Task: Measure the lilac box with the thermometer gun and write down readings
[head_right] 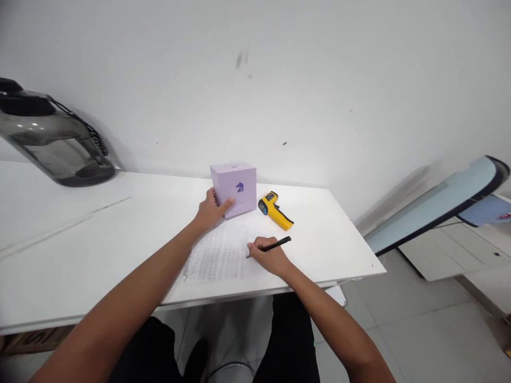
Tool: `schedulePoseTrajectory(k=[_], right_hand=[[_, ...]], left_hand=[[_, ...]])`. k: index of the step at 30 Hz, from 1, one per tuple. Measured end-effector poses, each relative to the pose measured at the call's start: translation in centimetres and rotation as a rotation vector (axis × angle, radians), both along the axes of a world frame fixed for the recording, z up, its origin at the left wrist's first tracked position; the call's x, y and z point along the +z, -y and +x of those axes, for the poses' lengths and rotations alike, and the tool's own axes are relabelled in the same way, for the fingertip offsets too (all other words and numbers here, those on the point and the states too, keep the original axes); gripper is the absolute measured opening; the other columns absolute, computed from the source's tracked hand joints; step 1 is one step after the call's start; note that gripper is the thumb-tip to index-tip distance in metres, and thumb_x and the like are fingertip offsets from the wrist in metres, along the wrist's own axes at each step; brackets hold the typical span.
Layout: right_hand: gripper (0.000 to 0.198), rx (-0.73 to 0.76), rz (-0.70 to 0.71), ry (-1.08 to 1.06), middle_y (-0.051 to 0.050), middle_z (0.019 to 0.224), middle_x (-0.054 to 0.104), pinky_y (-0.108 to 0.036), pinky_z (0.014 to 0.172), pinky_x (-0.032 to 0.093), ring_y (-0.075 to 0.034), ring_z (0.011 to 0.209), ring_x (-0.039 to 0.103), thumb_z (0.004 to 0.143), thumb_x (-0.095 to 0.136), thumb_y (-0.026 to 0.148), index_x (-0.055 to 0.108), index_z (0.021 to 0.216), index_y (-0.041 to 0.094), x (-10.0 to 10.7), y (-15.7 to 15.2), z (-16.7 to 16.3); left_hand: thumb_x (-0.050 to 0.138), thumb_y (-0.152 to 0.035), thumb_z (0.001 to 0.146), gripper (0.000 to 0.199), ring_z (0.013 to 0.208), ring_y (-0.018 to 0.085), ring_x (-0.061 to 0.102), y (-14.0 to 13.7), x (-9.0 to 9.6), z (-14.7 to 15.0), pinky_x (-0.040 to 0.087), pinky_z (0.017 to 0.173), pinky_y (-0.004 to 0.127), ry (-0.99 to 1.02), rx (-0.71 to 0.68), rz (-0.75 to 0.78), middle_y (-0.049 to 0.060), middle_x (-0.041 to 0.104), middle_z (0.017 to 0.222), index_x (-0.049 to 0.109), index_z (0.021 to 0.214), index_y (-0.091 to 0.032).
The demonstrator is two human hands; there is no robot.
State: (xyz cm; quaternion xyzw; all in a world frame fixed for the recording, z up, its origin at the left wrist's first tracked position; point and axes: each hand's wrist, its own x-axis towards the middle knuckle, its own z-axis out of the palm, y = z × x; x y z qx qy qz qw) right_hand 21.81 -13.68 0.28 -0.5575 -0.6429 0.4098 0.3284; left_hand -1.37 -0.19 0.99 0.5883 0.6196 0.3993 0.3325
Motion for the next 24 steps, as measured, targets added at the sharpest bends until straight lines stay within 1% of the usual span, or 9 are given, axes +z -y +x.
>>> schedulePoseTrajectory(k=[5, 10, 15, 19, 22, 24], right_hand=[[0.042, -0.009, -0.022, 0.014, -0.001, 0.066, 0.056, -0.034, 0.067, 0.039, -0.019, 0.070, 0.049, 0.086, 0.068, 0.059, 0.055, 0.063, 0.027, 0.29, -0.04, -0.15], [0.045, 0.002, -0.023, 0.023, 0.000, 0.065, 0.053, -0.034, 0.067, 0.038, -0.018, 0.069, 0.046, 0.085, 0.069, 0.060, 0.051, 0.061, 0.027, 0.32, -0.06, -0.04], [0.044, 0.015, -0.036, 0.033, -0.001, 0.067, 0.057, -0.034, 0.068, 0.041, -0.019, 0.071, 0.050, 0.085, 0.070, 0.062, 0.057, 0.063, 0.026, 0.25, -0.11, 0.11], [0.046, -0.020, -0.012, 0.040, -0.001, 0.066, 0.054, -0.034, 0.067, 0.040, -0.019, 0.071, 0.050, 0.086, 0.069, 0.062, 0.052, 0.061, 0.027, 0.36, -0.08, 0.06], [0.048, -0.031, 0.006, 0.039, 0.001, 0.063, 0.049, -0.034, 0.065, 0.038, -0.018, 0.068, 0.047, 0.087, 0.069, 0.061, 0.049, 0.059, 0.027, 0.50, -0.01, 0.02], [0.048, -0.024, 0.015, 0.036, 0.002, 0.061, 0.047, -0.034, 0.065, 0.038, -0.018, 0.067, 0.044, 0.087, 0.069, 0.061, 0.048, 0.059, 0.028, 0.62, 0.02, 0.03]], left_hand=[[0.085, -0.072, 0.088, 0.103, 0.155, 0.050, 0.068, -0.01, -0.09, 0.05, 0.054, 0.129, 0.064, -0.003, 0.009, 0.012, 0.025, 0.074, 0.163, 0.050, 0.169, -0.019], [0.083, -0.073, 0.089, 0.103, 0.158, 0.051, 0.065, 0.15, 0.18, 0.13, 0.054, 0.130, 0.063, -0.011, -0.002, -0.005, 0.026, 0.072, 0.165, 0.049, 0.169, -0.017], [0.081, -0.072, 0.090, 0.102, 0.158, 0.052, 0.065, 0.19, 0.30, 0.30, 0.051, 0.132, 0.064, -0.031, 0.011, 0.005, 0.026, 0.072, 0.166, 0.048, 0.170, -0.017], [0.081, -0.072, 0.090, 0.100, 0.158, 0.051, 0.064, 0.15, 0.22, 0.29, 0.050, 0.133, 0.064, -0.021, 0.004, 0.005, 0.024, 0.073, 0.166, 0.049, 0.168, -0.019], [0.082, -0.073, 0.089, 0.097, 0.156, 0.050, 0.066, 0.14, 0.10, 0.22, 0.051, 0.132, 0.064, -0.004, 0.003, 0.015, 0.023, 0.074, 0.163, 0.052, 0.165, -0.022], [0.083, -0.074, 0.088, 0.097, 0.155, 0.050, 0.067, 0.15, 0.05, 0.20, 0.052, 0.131, 0.065, 0.009, 0.004, 0.017, 0.023, 0.075, 0.162, 0.052, 0.164, -0.022]])
